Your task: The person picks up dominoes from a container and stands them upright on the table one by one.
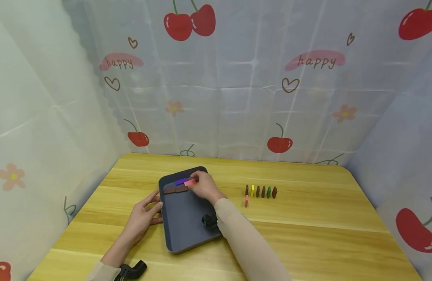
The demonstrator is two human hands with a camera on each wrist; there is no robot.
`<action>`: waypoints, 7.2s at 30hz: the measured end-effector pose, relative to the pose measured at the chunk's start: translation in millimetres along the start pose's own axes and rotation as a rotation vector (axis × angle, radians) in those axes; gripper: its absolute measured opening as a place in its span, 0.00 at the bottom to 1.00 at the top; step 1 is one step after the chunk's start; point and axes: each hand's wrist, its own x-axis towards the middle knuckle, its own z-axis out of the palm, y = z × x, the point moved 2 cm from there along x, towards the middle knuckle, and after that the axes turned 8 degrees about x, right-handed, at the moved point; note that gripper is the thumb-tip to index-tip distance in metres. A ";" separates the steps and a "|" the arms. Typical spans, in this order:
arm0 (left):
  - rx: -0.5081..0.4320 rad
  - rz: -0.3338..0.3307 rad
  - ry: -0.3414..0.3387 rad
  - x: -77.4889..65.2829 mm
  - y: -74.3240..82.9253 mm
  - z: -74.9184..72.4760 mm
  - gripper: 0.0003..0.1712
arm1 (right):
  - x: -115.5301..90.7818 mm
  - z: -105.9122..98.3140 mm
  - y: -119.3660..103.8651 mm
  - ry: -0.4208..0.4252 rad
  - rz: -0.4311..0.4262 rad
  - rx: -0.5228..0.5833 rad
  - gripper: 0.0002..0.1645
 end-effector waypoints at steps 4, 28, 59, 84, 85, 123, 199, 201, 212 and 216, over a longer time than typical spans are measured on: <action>-0.006 0.002 0.002 -0.2 1.2 0.0 0.34 | 1.6 2.3 2.0 0.012 0.000 -0.002 0.23; -0.013 0.008 0.001 -2.7 3.8 1.3 0.34 | 0.2 7.5 5.8 -0.008 -0.015 -0.162 0.20; -0.010 -0.004 0.003 -2.2 0.3 1.0 0.35 | -10.3 12.2 4.4 -0.098 -0.117 -0.325 0.12; -0.015 0.000 0.007 -2.1 2.4 1.3 0.36 | -15.6 9.5 0.4 -0.139 -0.066 -0.201 0.15; -0.020 -0.004 0.008 -2.1 2.4 1.3 0.36 | -16.0 9.4 0.3 -0.137 -0.066 -0.194 0.16; -0.016 -0.002 0.002 1.5 -3.1 1.0 0.34 | -52.8 -29.8 -5.2 -0.108 -0.044 0.154 0.16; -0.010 0.005 0.008 -0.5 0.7 1.8 0.34 | -146.0 -129.0 62.3 0.093 0.044 0.246 0.20; -0.010 0.007 0.007 -0.5 0.4 1.9 0.34 | -146.6 -131.6 64.3 0.097 0.047 0.252 0.20; -0.015 0.005 0.013 -0.8 -0.3 2.0 0.35 | -150.4 -141.7 75.8 0.141 0.053 0.250 0.21; -0.008 0.001 0.014 -0.8 0.1 1.9 0.35 | -150.1 -141.3 81.9 0.147 0.078 0.239 0.20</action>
